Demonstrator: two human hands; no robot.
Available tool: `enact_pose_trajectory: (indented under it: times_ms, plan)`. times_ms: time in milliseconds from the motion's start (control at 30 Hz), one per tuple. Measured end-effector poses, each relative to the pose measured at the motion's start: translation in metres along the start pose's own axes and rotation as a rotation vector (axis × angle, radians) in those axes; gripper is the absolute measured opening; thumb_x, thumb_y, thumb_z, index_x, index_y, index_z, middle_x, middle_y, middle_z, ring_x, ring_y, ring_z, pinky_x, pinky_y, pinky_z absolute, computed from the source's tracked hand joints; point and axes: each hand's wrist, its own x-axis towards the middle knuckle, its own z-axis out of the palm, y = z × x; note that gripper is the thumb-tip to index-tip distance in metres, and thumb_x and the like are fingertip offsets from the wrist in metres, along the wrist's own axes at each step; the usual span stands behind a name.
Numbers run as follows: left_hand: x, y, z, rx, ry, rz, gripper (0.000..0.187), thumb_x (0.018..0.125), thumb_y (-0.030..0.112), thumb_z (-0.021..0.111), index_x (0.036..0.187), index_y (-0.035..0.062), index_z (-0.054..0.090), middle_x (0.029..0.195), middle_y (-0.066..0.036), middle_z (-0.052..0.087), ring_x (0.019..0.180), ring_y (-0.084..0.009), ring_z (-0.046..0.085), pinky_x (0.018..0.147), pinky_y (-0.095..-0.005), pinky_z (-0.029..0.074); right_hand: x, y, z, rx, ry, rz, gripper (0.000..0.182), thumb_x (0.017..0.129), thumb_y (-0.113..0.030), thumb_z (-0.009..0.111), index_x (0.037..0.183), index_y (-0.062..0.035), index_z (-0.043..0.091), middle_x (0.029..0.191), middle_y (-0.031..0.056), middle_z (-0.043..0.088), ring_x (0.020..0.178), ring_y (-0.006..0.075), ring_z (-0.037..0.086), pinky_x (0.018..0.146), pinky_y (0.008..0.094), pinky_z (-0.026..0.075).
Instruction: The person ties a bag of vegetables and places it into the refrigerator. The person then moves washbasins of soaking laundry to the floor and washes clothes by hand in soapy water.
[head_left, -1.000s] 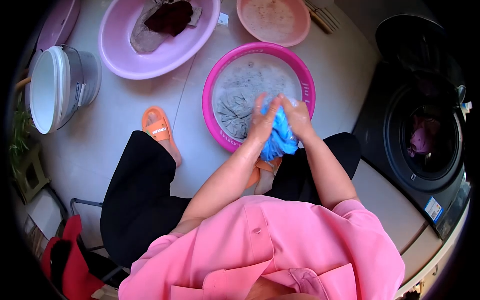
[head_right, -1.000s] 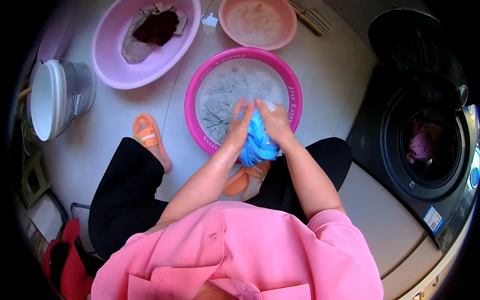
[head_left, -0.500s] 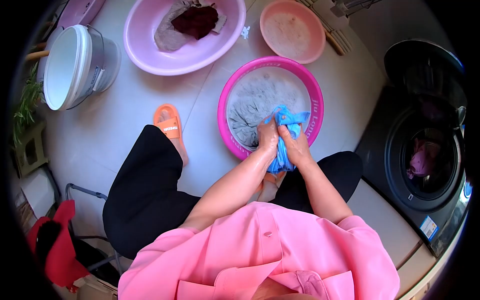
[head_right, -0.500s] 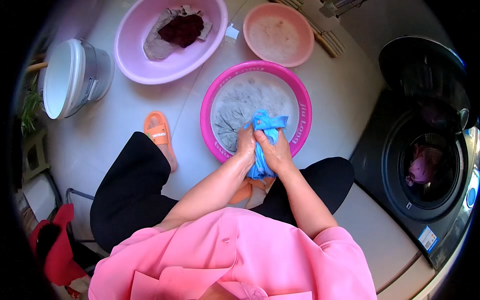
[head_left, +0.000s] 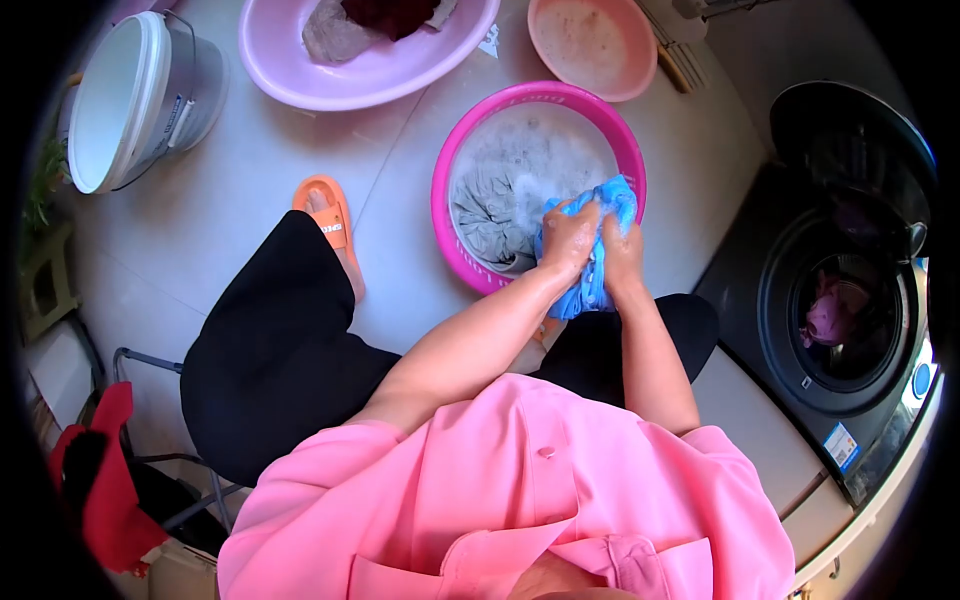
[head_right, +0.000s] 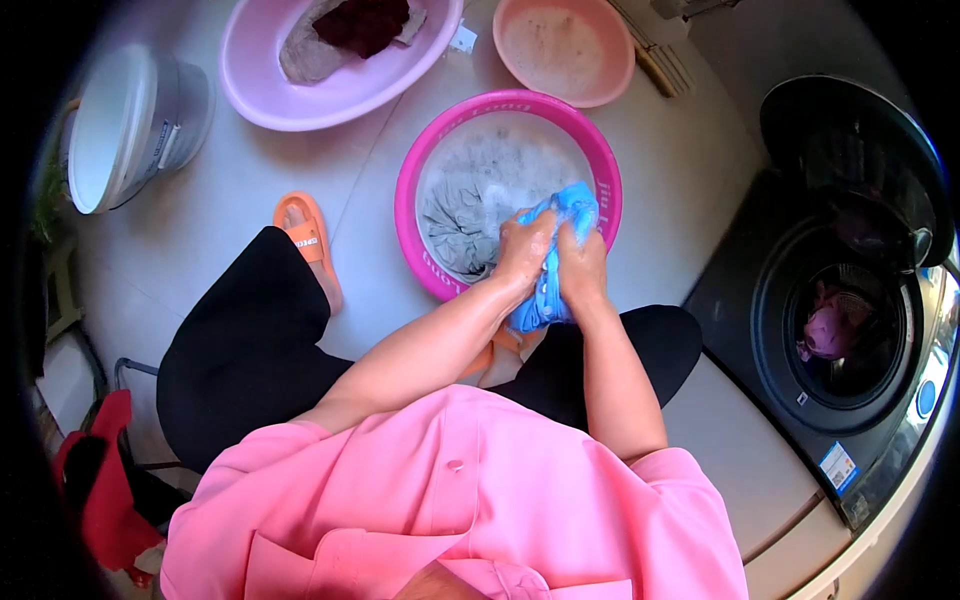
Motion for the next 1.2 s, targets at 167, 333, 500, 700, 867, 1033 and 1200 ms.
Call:
enact_pose_trajectory:
  times_ms: [167,333,500,700,867,1033,1200]
  plan:
    - [-0.002,0.013,0.019,0.420,-0.057,0.133,0.038,0.081,0.030,0.058,0.099,-0.0024,0.051,0.085,-0.012,0.056,0.077,-0.0188,0.054,0.067,-0.0330,0.044,0.008,-0.007,-0.018,0.364,0.129,0.183,0.039,0.087,-0.034,0.046,0.100,0.0016,0.056,0.089,0.0064,0.058,0.079,0.0144,0.055,0.072,0.0305,0.045]
    - [-0.002,0.027,0.027,0.576,-0.131,0.392,0.062,0.084,0.046,0.054,0.121,0.0002,0.034,0.116,-0.023,0.046,0.111,-0.0291,0.044,0.091,-0.0399,0.035,0.029,-0.009,-0.037,0.533,0.113,0.352,0.039,0.087,-0.037,0.046,0.097,-0.0009,0.057,0.087,0.0045,0.058,0.078,0.0125,0.055,0.070,0.0280,0.044]
    - [0.014,0.002,-0.049,1.277,0.165,0.214,0.082,0.081,0.051,0.055,0.140,0.0140,0.010,0.139,-0.018,0.026,0.126,-0.0344,0.029,0.099,-0.0490,0.028,0.030,-0.042,-0.026,0.704,0.178,0.412,0.034,0.089,-0.034,0.046,0.097,-0.0020,0.058,0.087,0.0039,0.059,0.079,0.0134,0.056,0.073,0.0278,0.045]
    - [0.016,0.009,-0.047,-0.425,-0.166,-0.479,0.076,0.080,0.041,0.062,0.139,0.0155,0.021,0.130,-0.012,0.040,0.116,-0.0229,0.044,0.092,-0.0391,0.041,-0.020,-0.029,-0.003,1.149,0.182,0.826,0.033,0.090,-0.028,0.047,0.110,-0.0016,0.053,0.101,0.0061,0.060,0.089,0.0178,0.058,0.082,0.0305,0.046]
    - [0.010,0.004,-0.024,-0.181,-0.031,-0.179,0.023,0.083,0.014,0.057,0.104,0.0052,0.059,0.086,-0.002,0.061,0.073,-0.0098,0.058,0.067,-0.0242,0.049,-0.012,-0.034,-0.009,0.575,0.197,0.749,0.042,0.089,-0.038,0.046,0.104,-0.0003,0.058,0.092,0.0079,0.062,0.083,0.0156,0.058,0.078,0.0308,0.045]
    - [-0.027,0.018,-0.015,0.179,-0.014,-0.184,0.036,0.089,0.024,0.050,0.118,0.0017,0.051,0.107,-0.010,0.058,0.089,-0.0177,0.059,0.079,-0.0307,0.050,0.002,-0.013,-0.011,0.586,0.150,0.647,0.048,0.086,-0.043,0.052,0.104,0.0022,0.055,0.096,0.0084,0.058,0.087,0.0147,0.054,0.078,0.0291,0.043]
    - [-0.046,0.028,0.000,-0.415,-0.344,-0.317,0.077,0.082,0.060,0.047,0.128,-0.0006,0.034,0.118,-0.007,0.049,0.104,-0.0151,0.050,0.089,-0.0285,0.040,-0.006,-0.016,-0.026,0.509,-0.056,0.600,0.062,0.086,-0.050,0.049,0.117,0.0034,0.048,0.108,0.0118,0.054,0.100,0.0186,0.050,0.090,0.0309,0.038]
